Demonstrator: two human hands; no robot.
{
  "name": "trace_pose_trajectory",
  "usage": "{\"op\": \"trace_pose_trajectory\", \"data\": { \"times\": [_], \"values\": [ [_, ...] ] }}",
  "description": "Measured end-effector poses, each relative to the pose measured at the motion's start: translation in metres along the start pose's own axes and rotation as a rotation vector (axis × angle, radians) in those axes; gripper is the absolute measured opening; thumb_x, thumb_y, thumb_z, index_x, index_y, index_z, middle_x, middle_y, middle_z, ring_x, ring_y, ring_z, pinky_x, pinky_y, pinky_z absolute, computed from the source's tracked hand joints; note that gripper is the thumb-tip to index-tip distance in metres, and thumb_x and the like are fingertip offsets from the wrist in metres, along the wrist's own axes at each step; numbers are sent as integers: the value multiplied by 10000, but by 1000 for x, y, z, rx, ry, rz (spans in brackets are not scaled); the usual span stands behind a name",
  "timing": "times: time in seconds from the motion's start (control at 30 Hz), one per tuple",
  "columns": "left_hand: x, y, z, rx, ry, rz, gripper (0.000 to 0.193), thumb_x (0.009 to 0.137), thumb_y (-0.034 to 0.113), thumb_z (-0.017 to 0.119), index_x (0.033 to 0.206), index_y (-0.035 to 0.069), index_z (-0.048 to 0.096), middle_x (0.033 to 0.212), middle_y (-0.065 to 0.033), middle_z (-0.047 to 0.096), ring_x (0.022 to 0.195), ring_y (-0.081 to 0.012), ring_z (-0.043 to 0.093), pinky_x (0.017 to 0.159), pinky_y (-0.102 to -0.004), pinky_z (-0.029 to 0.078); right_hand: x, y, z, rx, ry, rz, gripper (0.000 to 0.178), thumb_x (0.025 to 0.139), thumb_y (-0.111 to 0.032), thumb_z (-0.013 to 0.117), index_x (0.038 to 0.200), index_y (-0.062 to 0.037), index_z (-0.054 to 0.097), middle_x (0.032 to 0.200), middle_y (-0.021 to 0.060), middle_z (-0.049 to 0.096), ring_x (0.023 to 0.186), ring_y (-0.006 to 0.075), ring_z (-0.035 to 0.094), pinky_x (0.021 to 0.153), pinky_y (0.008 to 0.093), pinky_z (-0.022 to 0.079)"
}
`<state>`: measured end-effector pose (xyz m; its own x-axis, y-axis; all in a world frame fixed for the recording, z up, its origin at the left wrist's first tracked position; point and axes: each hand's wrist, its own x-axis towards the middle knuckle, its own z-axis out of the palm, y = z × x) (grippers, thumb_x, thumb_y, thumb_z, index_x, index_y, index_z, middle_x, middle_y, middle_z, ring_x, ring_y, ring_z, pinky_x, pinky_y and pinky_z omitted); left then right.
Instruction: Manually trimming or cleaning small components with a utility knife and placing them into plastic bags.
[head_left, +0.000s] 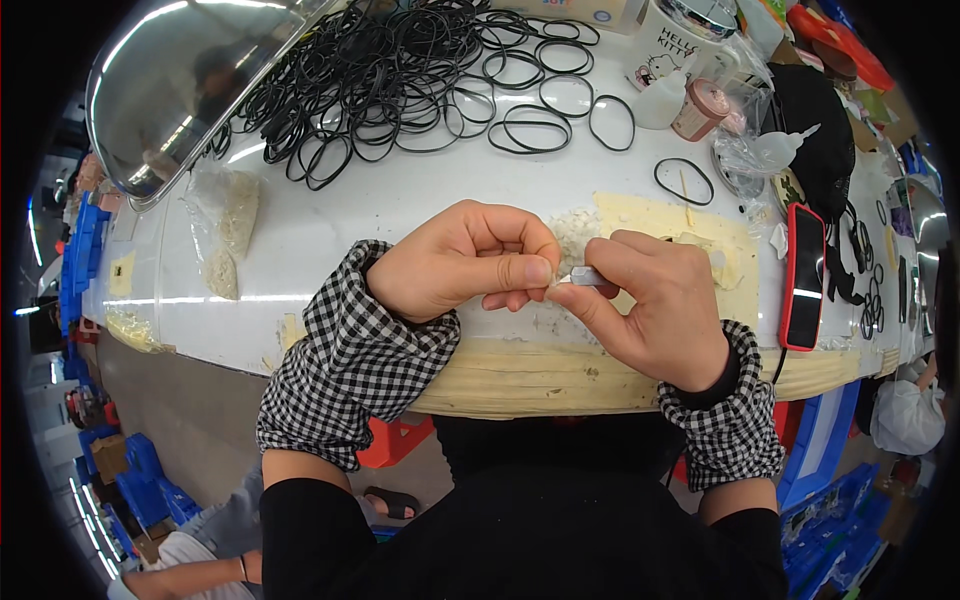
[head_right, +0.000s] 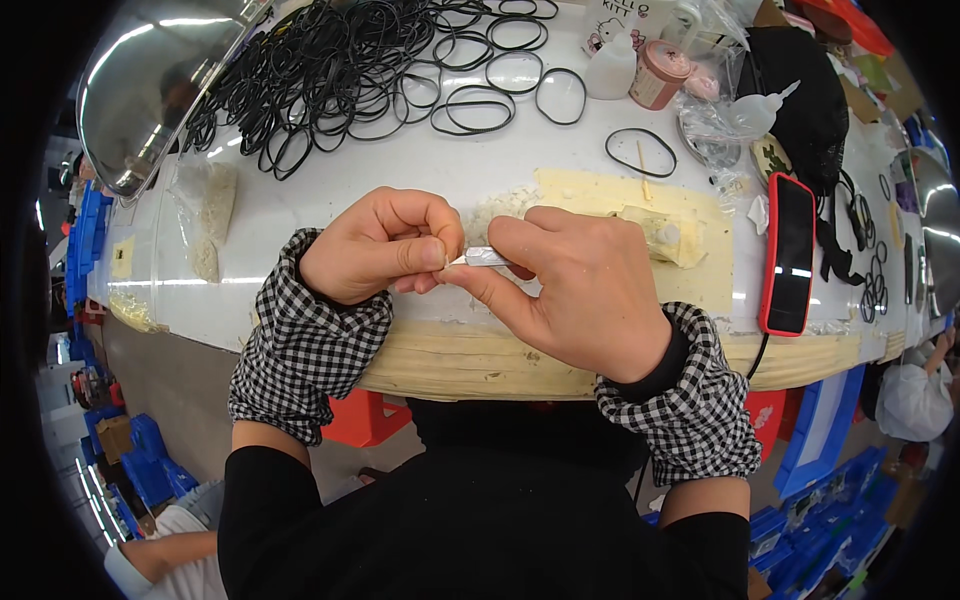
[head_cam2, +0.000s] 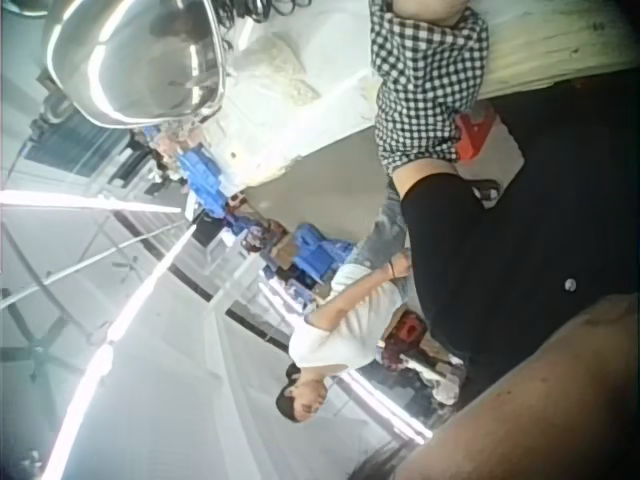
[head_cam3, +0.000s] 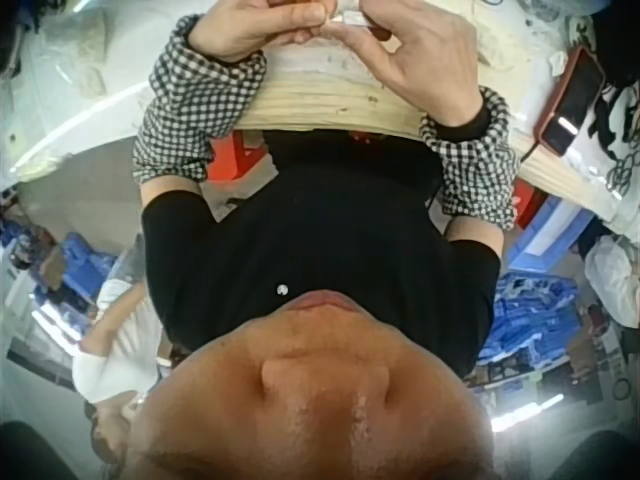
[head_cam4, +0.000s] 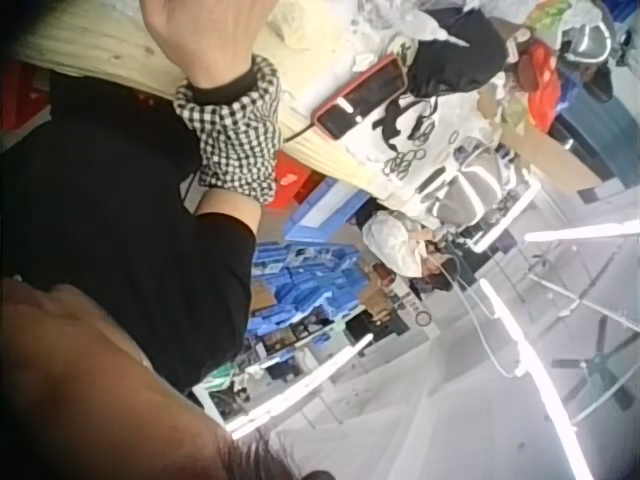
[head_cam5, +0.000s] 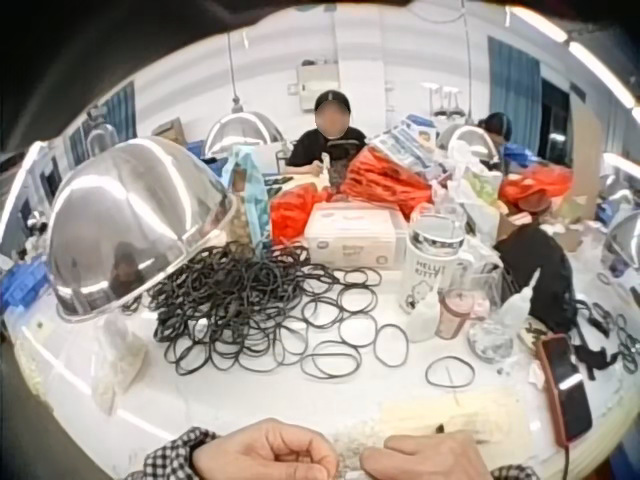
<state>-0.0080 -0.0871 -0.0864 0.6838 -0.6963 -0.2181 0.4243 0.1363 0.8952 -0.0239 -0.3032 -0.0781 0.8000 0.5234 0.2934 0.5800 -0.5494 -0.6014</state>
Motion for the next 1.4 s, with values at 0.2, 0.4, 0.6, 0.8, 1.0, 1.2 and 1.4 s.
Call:
{"op": "trace_pose_trajectory", "data": {
  "times": [0.2,0.4,0.6,0.8,1.0,1.2,1.4],
  "values": [
    [1,-4,-7,-6,41,-13,151,910,160,604,908,9,607,808,-22,624,669,-53,539,569,-175,417,2,2,-12,153,-304,27,386,799,-395,685,637,-77,536,534,46,542,461,240,526,436,335,392],
    [5,-8,-9,17,294,-9,146,916,162,581,847,33,578,834,-50,640,675,-56,552,608,-176,435,-3,4,4,-152,-124,95,249,806,-292,679,784,-71,567,695,69,575,587,273,584,500,363,440],
    [5,-9,-12,-14,339,1,137,909,154,588,840,36,592,855,-68,649,693,-70,573,639,-186,461,-5,9,16,-218,-156,126,178,755,-92,673,913,-75,593,805,67,597,664,266,610,562,340,466],
    [5,-9,-13,-92,345,24,114,894,115,598,881,2,603,896,-99,651,804,-124,631,748,-228,517,-5,12,19,-139,-89,117,159,726,-46,640,879,-61,598,812,82,612,656,288,606,571,366,474],
    [5,-11,-3,-211,353,51,156,923,132,560,1000,0,591,903,-57,641,794,-87,598,727,-207,491,6,-1,1,379,-35,365,97,828,-70,642,902,-8,644,683,28,607,583,93,522,540,229,406],
    [5,-12,5,-178,188,-8,208,939,181,553,1029,1,607,899,-41,639,778,-81,588,724,-203,490,5,6,6,708,98,410,149,860,-108,642,891,38,644,695,-22,613,559,21,429,499,180,333],
    [5,-22,5,-266,141,28,209,931,154,579,1040,-16,632,920,-82,666,776,-95,621,724,-205,519,4,8,11,537,140,273,128,835,-63,656,949,-9,677,723,1,585,569,16,437,504,161,326]
  ]
}}
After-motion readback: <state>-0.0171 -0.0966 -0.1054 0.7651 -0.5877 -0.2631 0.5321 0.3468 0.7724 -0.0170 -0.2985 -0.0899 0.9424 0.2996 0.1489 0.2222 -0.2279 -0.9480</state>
